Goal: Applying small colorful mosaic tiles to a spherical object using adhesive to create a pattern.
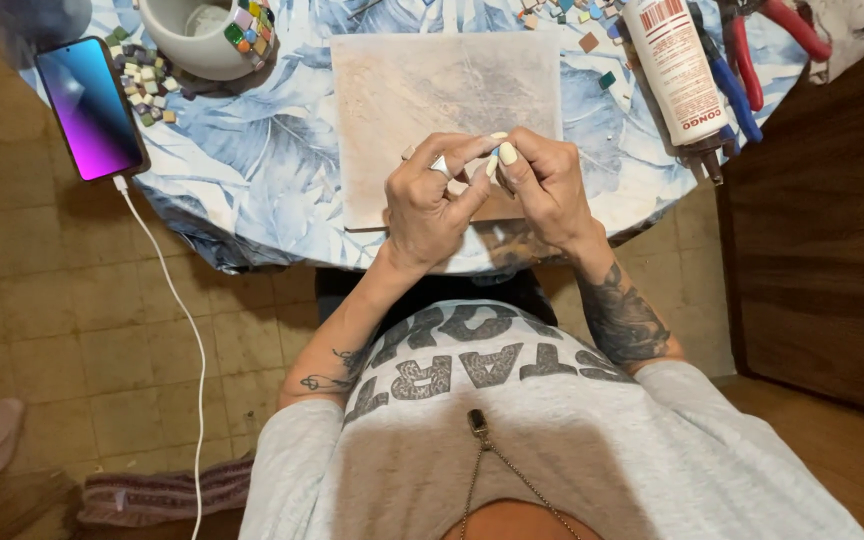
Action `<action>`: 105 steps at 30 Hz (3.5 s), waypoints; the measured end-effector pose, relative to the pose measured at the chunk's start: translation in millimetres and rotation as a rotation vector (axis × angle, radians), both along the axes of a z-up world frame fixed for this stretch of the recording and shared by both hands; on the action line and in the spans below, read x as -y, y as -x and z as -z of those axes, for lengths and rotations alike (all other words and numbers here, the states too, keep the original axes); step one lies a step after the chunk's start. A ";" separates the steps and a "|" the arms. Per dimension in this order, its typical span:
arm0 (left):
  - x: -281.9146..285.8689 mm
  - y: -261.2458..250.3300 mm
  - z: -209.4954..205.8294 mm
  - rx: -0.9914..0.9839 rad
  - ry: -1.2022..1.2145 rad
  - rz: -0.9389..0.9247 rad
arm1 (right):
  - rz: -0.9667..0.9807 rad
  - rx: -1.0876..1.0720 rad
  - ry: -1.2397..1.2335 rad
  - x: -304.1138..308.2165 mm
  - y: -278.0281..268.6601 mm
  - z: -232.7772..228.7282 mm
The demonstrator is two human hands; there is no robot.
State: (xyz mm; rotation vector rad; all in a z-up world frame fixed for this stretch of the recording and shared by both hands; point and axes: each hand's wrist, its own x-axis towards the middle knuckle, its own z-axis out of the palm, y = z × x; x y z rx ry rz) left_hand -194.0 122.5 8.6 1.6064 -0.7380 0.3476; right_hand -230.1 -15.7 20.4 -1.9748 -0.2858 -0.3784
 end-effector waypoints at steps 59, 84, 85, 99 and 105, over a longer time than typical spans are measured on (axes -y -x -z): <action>-35.8 23.6 38.1 0.205 -1.122 -0.060 | -0.080 0.286 1.047 -32.1 -155.5 76.0; -36.1 24.4 38.6 0.235 -1.079 -0.061 | -0.244 0.260 1.082 -6.9 -105.8 47.9; -35.8 23.4 38.3 0.236 -1.106 -0.057 | -0.252 0.207 1.075 7.0 -79.3 38.5; -34.2 19.7 38.4 0.107 -0.938 0.078 | -0.074 0.508 1.002 -18.7 -141.4 84.0; -36.0 19.9 42.7 0.070 -0.972 0.080 | -0.237 0.556 0.986 14.8 -90.9 57.9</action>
